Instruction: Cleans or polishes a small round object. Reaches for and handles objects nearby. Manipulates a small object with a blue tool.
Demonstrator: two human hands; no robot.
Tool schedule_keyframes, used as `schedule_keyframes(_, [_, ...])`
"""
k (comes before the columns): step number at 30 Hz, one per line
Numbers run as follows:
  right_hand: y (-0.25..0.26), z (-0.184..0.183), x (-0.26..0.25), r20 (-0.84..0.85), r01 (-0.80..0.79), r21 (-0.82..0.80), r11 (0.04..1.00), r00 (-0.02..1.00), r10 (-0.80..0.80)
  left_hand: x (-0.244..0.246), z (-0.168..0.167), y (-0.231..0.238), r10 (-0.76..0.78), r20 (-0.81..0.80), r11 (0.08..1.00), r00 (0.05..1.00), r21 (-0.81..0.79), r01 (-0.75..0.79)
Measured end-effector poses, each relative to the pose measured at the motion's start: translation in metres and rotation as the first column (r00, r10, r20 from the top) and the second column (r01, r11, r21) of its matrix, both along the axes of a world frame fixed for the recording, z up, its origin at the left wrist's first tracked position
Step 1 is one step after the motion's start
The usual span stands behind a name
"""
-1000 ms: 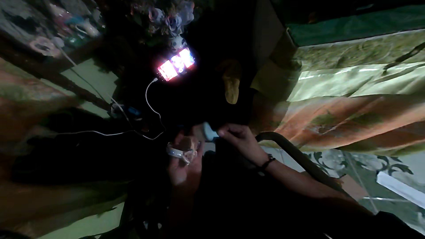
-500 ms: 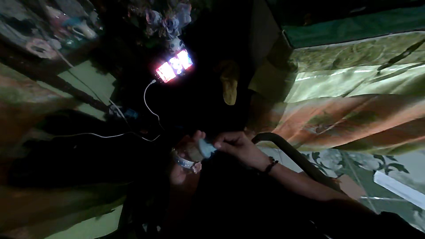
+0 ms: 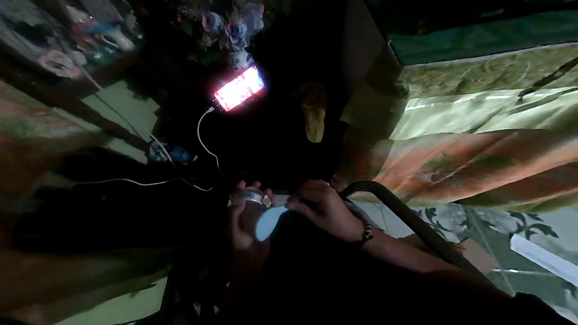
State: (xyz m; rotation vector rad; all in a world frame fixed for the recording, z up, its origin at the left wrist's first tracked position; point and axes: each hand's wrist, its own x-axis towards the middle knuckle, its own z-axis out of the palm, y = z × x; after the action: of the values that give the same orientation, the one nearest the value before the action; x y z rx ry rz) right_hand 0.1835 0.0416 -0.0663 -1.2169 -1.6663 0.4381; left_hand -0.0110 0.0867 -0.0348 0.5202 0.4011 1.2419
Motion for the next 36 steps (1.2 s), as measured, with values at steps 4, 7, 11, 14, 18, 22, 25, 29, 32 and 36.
schedule_keyframes(4, [0.003,-0.009,0.015,-0.01,0.121,-0.049,0.991,0.993,-0.122,-0.003,0.011,0.001,0.134,-0.255,0.99,0.958,-0.016,-0.143])
schedule_keyframes(7, [-0.001,0.005,0.003,-0.065,0.071,0.004,0.997,0.995,-0.07,0.002,0.005,0.0,0.122,-0.18,0.992,0.976,-0.001,-0.124])
schedule_keyframes(11, [-0.002,-0.003,-0.008,-0.01,0.003,0.038,0.999,1.0,-0.002,0.013,0.012,-0.001,0.06,0.05,0.995,0.997,-0.081,-0.055])
schedule_keyframes(14, [0.004,-0.025,0.015,-0.008,0.126,-0.029,0.992,0.992,-0.126,0.011,0.023,-0.001,0.136,-0.122,0.986,0.983,-0.077,-0.146])
schedule_keyframes(18, [-0.001,-0.003,0.011,-0.134,0.082,-0.03,0.996,0.987,-0.085,0.014,0.022,-0.001,0.144,-0.209,0.98,0.967,-0.103,-0.168])
schedule_keyframes(22, [-0.002,0.003,-0.006,-0.085,-0.065,0.094,0.993,0.994,0.073,0.021,0.021,-0.003,0.007,-0.001,0.991,1.0,-0.131,-0.007])
schedule_keyframes(25, [0.003,-0.023,0.015,-0.058,0.074,-0.042,0.996,0.995,-0.076,0.013,0.031,-0.004,0.072,-0.077,0.992,0.994,-0.096,-0.079])
schedule_keyframes(29, [0.001,-0.013,0.023,-0.255,0.149,-0.213,0.966,0.945,-0.202,0.006,0.026,-0.004,0.11,-0.131,0.984,0.985,-0.124,-0.126])
schedule_keyframes(32, [-0.006,0.007,0.0,-0.456,-0.073,-0.121,0.99,0.89,0.01,0.019,0.02,-0.009,0.058,-0.095,0.983,0.994,-0.171,-0.074])
schedule_keyframes(36, [-0.007,-0.014,-0.006,-0.455,-0.158,-0.217,0.963,0.889,0.043,0.018,0.015,-0.007,-0.012,0.097,0.998,0.995,-0.065,0.019])
